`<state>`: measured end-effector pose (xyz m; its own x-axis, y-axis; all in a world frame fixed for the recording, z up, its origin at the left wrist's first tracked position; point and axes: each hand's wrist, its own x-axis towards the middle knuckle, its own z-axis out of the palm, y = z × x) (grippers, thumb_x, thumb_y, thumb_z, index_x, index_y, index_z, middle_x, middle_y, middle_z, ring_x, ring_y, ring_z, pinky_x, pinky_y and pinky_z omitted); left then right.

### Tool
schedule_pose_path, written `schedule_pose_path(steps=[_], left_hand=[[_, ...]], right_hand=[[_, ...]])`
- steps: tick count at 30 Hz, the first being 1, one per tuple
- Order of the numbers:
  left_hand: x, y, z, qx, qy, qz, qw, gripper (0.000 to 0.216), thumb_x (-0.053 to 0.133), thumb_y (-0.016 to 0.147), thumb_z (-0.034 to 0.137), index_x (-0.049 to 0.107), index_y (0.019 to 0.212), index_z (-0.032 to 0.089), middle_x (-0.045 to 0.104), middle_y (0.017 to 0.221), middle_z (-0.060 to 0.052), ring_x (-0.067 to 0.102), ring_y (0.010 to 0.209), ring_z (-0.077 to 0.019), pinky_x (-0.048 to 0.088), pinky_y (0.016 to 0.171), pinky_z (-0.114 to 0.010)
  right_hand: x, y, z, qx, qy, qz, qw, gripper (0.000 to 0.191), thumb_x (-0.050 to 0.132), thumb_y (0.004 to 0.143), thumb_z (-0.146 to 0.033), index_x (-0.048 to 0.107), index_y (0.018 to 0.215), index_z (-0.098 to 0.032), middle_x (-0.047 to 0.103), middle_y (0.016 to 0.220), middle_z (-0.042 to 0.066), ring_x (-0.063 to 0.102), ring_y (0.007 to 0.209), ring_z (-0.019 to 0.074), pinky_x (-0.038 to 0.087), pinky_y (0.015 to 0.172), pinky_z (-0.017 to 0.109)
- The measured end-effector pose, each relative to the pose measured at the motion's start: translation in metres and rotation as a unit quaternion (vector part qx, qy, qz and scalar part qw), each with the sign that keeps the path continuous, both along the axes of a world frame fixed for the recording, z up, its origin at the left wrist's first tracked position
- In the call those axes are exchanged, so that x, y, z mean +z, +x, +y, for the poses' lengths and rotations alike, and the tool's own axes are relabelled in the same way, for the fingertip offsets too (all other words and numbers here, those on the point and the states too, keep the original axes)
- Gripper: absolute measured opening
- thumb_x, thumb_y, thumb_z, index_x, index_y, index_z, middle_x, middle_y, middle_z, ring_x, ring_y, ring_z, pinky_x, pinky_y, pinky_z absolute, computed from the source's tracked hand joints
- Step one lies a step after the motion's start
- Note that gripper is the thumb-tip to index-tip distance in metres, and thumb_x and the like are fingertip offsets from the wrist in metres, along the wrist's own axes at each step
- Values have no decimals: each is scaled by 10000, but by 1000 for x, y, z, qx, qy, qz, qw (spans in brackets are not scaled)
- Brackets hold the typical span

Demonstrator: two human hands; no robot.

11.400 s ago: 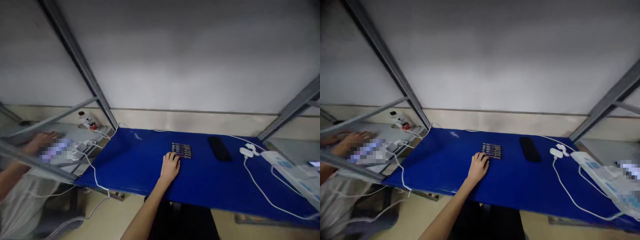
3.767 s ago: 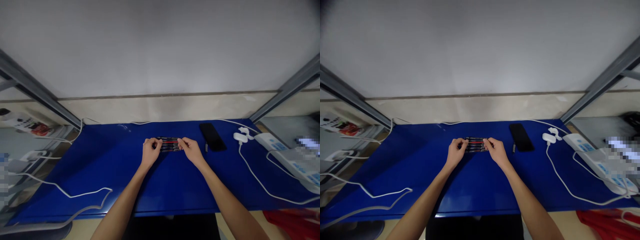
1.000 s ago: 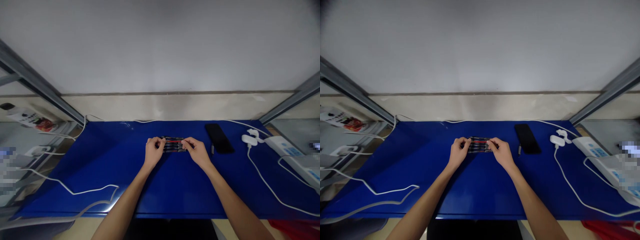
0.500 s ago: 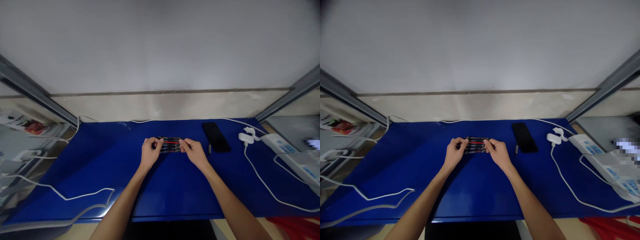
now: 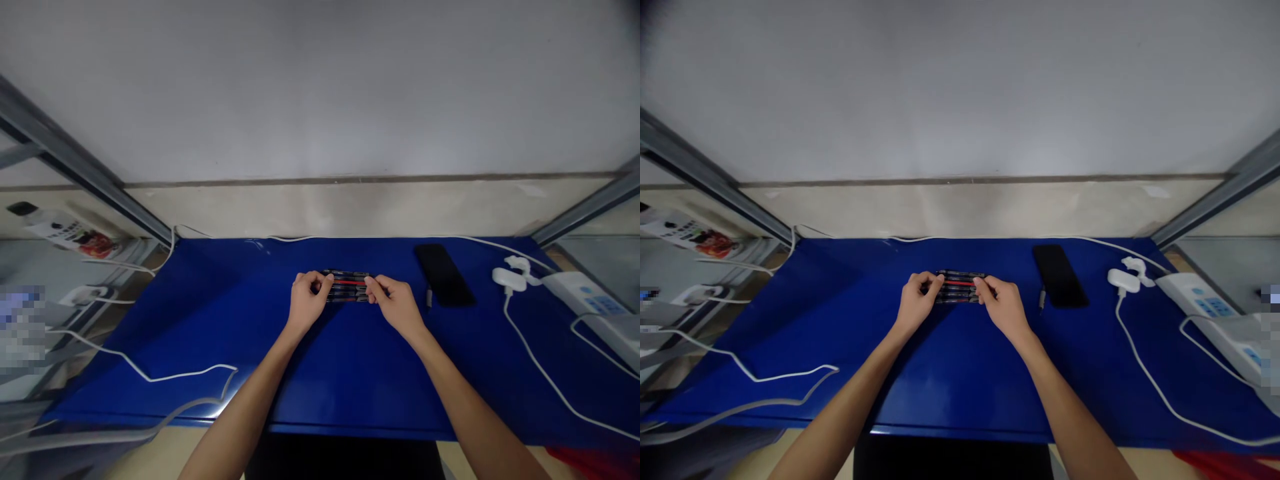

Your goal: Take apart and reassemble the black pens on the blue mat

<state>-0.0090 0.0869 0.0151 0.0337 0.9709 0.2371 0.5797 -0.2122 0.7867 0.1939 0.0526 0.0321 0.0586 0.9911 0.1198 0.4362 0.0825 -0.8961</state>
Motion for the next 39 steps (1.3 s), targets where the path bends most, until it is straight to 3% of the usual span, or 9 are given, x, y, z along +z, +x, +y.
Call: schedule_pose_path(steps=[39], left_hand=[[3, 1, -2, -7, 7, 10, 1000, 371, 537, 902, 459, 594, 642, 201, 590, 638, -11, 511, 725, -178, 392, 711, -291]], right_hand=[[-6, 0, 0, -5, 7, -16, 1000, 413, 494, 948, -468, 592, 647, -201, 605, 565, 2, 577, 538, 143, 422, 551, 247]])
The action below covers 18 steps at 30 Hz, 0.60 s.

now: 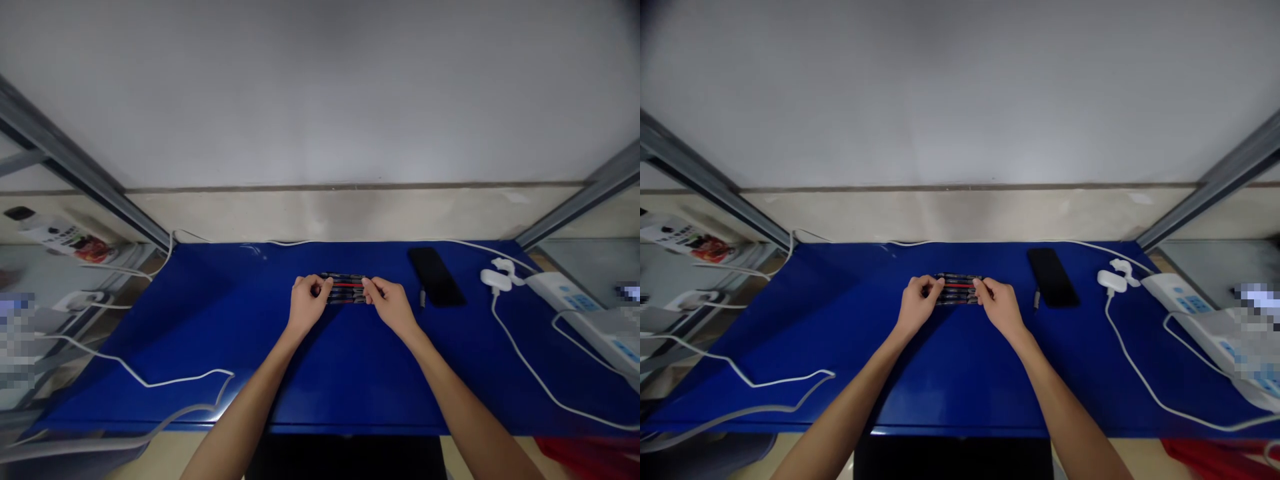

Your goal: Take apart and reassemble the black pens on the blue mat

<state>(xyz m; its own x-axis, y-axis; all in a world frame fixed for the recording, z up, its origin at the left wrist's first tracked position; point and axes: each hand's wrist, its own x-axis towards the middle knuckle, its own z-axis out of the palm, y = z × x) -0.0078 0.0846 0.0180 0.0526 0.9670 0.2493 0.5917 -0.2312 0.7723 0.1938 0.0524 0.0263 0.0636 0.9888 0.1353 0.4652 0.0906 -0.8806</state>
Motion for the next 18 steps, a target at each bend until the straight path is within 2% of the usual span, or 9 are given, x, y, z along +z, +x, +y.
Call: schedule_pose_path(steps=[11, 15, 18], left_hand=[[1, 1, -1, -1, -8, -1, 1000, 373, 534, 901, 458, 576, 631, 204, 579, 621, -5, 505, 719, -177, 387, 701, -284], [1, 0, 0, 1, -9, -8, 1000, 362, 530, 903, 459, 593, 650, 207, 596, 641, -6, 511, 728, -178, 392, 711, -286], [1, -1, 1, 4, -12, -12, 1000, 369, 518, 907, 467, 594, 654, 209, 598, 645, -8, 510, 726, -180, 390, 710, -289]], right_hand=[[0, 3, 2, -1, 5, 30, 1000, 380, 527, 934, -443, 591, 648, -202, 605, 605, -2, 582, 587, 146, 443, 615, 266], [-5, 5, 6, 18, 7, 89, 996, 206, 615, 882, -401, 657, 829, -207, 681, 761, 19, 646, 729, 173, 491, 704, 288], [-7, 6, 7, 26, -6, 116, 993, 203, 660, 845, -407, 670, 868, -206, 710, 821, 37, 665, 772, 186, 508, 729, 301]])
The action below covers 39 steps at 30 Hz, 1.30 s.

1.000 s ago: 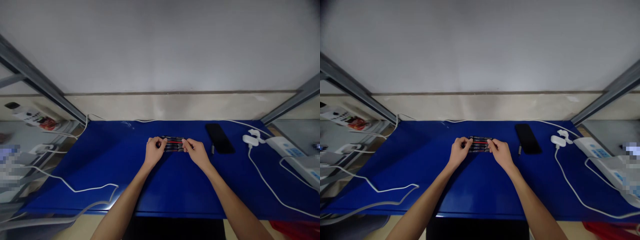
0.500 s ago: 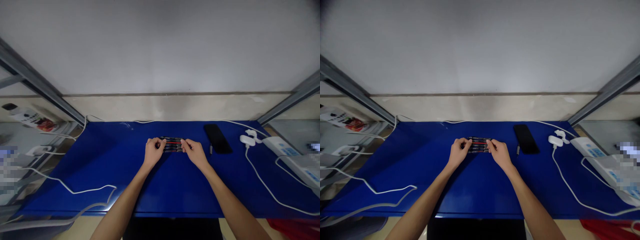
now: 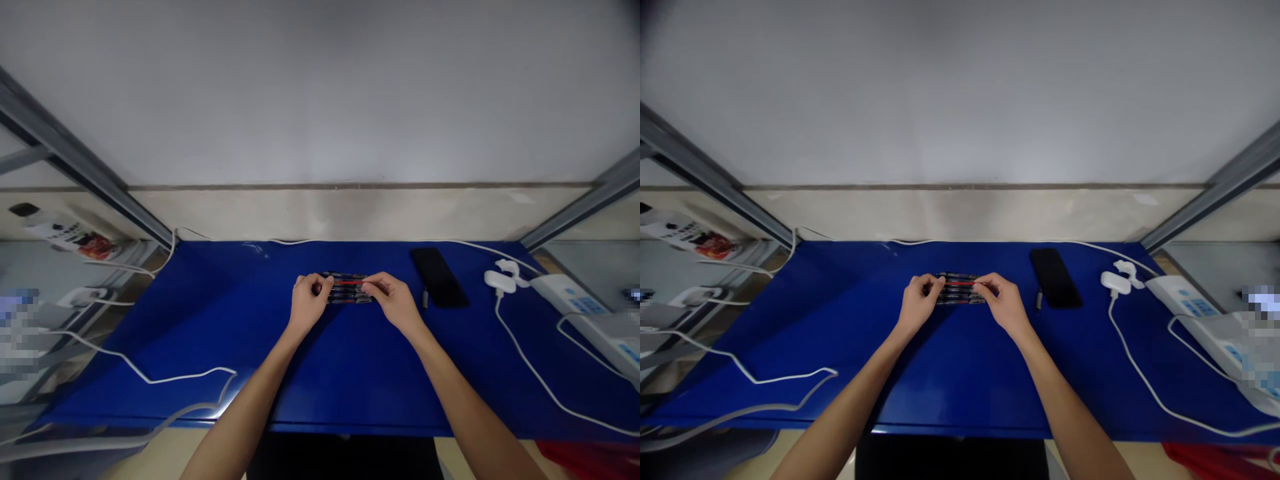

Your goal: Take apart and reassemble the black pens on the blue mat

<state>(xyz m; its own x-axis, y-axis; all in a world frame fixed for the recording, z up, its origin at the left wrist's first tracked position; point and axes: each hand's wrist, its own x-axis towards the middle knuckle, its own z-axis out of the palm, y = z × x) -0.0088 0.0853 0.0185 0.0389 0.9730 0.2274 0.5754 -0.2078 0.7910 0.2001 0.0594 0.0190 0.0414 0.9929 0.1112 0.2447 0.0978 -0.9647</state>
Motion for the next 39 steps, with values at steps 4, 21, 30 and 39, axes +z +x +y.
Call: schedule_pose_path(steps=[4, 21, 30, 39], left_hand=[[-1, -1, 1, -1, -1, 0, 1000, 385, 505, 912, 479, 589, 653, 207, 598, 655, -8, 512, 738, -178, 389, 716, -288], [5, 6, -15, -136, 104, 205, 964, 331, 386, 1008, 379, 658, 902, 225, 636, 835, -43, 498, 832, -199, 286, 741, -340], [4, 3, -10, -37, 100, 154, 982, 335, 313, 1028, 338, 590, 892, 207, 619, 852, -41, 512, 827, -194, 301, 788, -340], [2, 5, -11, -34, 93, 143, 985, 283, 363, 1013, 368, 585, 947, 206, 630, 900, -49, 511, 858, -204, 310, 786, -342]], right_hand=[[4, -1, -2, -10, -24, -37, 999, 390, 536, 916, -477, 624, 663, -194, 619, 589, 13, 593, 575, 153, 473, 606, 282], [16, -18, -14, 28, 51, -143, 988, 309, 510, 937, -423, 646, 748, -219, 697, 724, 26, 652, 672, 182, 479, 612, 270], [37, 48, -22, -239, 20, -446, 862, 458, 412, 950, -554, 690, 864, -201, 669, 646, 100, 626, 571, 245, 366, 532, 318], [5, 88, -26, -171, -92, -483, 853, 205, 681, 767, -391, 553, 744, -232, 608, 584, 26, 533, 434, 174, 329, 448, 276]])
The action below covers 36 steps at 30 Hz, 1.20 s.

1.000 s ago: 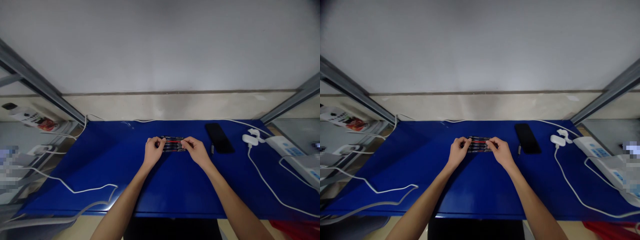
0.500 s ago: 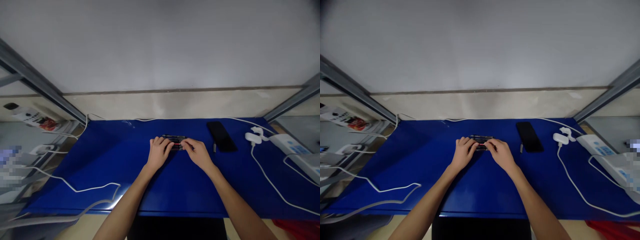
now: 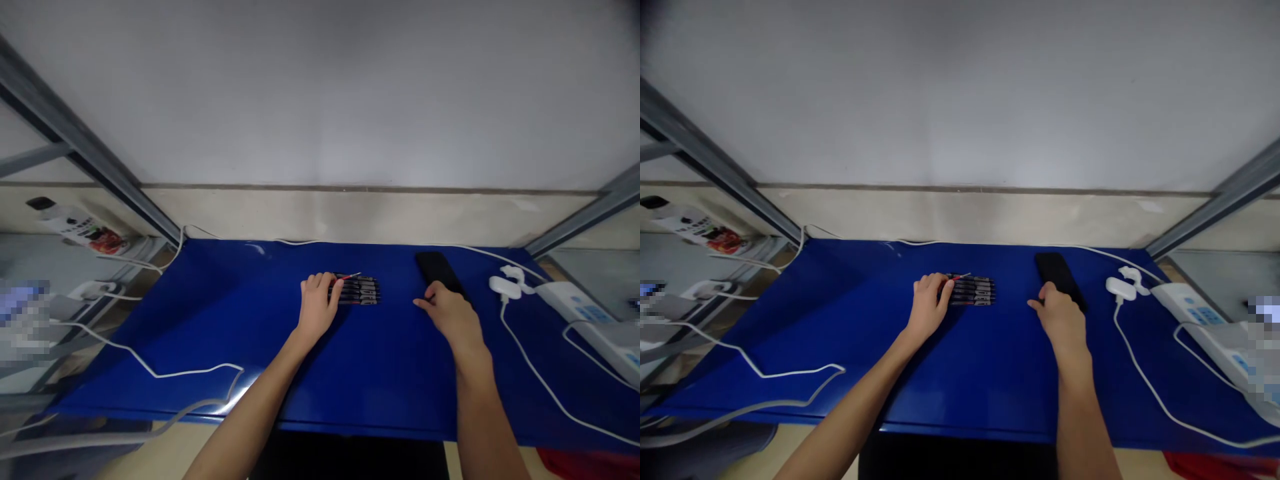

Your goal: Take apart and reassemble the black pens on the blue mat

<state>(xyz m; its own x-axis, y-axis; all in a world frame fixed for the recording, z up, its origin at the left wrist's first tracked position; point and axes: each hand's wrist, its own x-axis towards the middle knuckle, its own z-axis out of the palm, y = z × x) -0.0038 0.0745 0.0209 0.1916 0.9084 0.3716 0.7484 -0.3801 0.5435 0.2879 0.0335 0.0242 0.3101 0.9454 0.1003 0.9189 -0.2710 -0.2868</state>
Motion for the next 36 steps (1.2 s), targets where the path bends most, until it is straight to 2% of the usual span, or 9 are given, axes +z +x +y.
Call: schedule_pose_path(steps=[4, 8, 11, 14, 17, 20, 23, 29, 36], left_hand=[[-1, 3, -2, -13, 4, 17, 1000, 317, 359, 1014, 379, 623, 953, 216, 621, 885, -51, 502, 855, -204, 309, 782, -343], [-3, 3, -2, -24, 8, 21, 999, 323, 371, 1011, 387, 652, 986, 229, 625, 897, -53, 498, 866, -205, 313, 781, -344], [-3, 3, -2, -29, 9, 21, 999, 317, 386, 1007, 386, 664, 988, 235, 628, 894, -54, 498, 868, -206, 316, 778, -346], [-2, 3, -3, -31, 3, 21, 999, 320, 386, 1006, 384, 670, 989, 238, 629, 893, -58, 503, 871, -209, 324, 784, -347], [-1, 3, -3, -34, -3, 21, 999, 327, 384, 1005, 389, 672, 981, 237, 630, 891, -58, 503, 870, -209, 327, 795, -350], [-2, 3, -3, -41, -1, 15, 999, 310, 404, 1000, 386, 676, 977, 239, 633, 887, -56, 501, 863, -208, 323, 790, -348], [-3, 3, -3, -45, 5, 10, 999, 298, 416, 997, 384, 677, 979, 242, 639, 897, -54, 501, 866, -209, 318, 784, -344], [-4, 6, -5, -58, -4, 32, 998, 317, 393, 1003, 403, 669, 1009, 248, 641, 936, -52, 496, 888, -213, 319, 793, -349], [2, 8, -11, -101, 3, 58, 993, 311, 381, 1010, 389, 649, 1006, 230, 637, 942, -55, 494, 922, -214, 311, 790, -353]], right_hand=[[-6, -16, 8, 107, 39, 51, 992, 86, 580, 778, -199, 538, 848, -225, 632, 769, 32, 603, 595, 177, 413, 532, 282], [8, -32, 12, 164, 103, 180, 964, 246, 539, 840, -230, 566, 1083, -202, 623, 813, 47, 622, 712, 197, 502, 669, 324], [18, -45, 12, 208, 137, 261, 933, 175, 531, 890, -285, 649, 998, -213, 645, 964, 85, 637, 862, 216, 519, 767, 346], [20, -55, 11, 218, 152, 346, 900, 195, 548, 910, -341, 685, 981, -223, 656, 1014, 85, 641, 899, 218, 528, 775, 347], [15, -59, 12, 179, 160, 399, 885, 230, 596, 892, -383, 687, 1023, -216, 678, 990, 77, 651, 861, 212, 531, 785, 360], [13, -59, 13, 150, 157, 414, 884, 249, 625, 874, -397, 690, 1029, -214, 690, 950, 70, 652, 827, 210, 529, 774, 363], [15, -60, 12, 152, 152, 419, 882, 226, 628, 875, -383, 696, 1012, -216, 691, 945, 66, 652, 831, 206, 526, 772, 352], [19, -66, 10, 194, 160, 416, 874, 190, 612, 893, -360, 698, 997, -227, 665, 1028, 73, 650, 920, 217, 535, 816, 357], [18, -74, 9, 255, 164, 358, 883, 191, 588, 914, -350, 714, 1022, -254, 663, 1016, 75, 642, 934, 221, 533, 822, 367]])
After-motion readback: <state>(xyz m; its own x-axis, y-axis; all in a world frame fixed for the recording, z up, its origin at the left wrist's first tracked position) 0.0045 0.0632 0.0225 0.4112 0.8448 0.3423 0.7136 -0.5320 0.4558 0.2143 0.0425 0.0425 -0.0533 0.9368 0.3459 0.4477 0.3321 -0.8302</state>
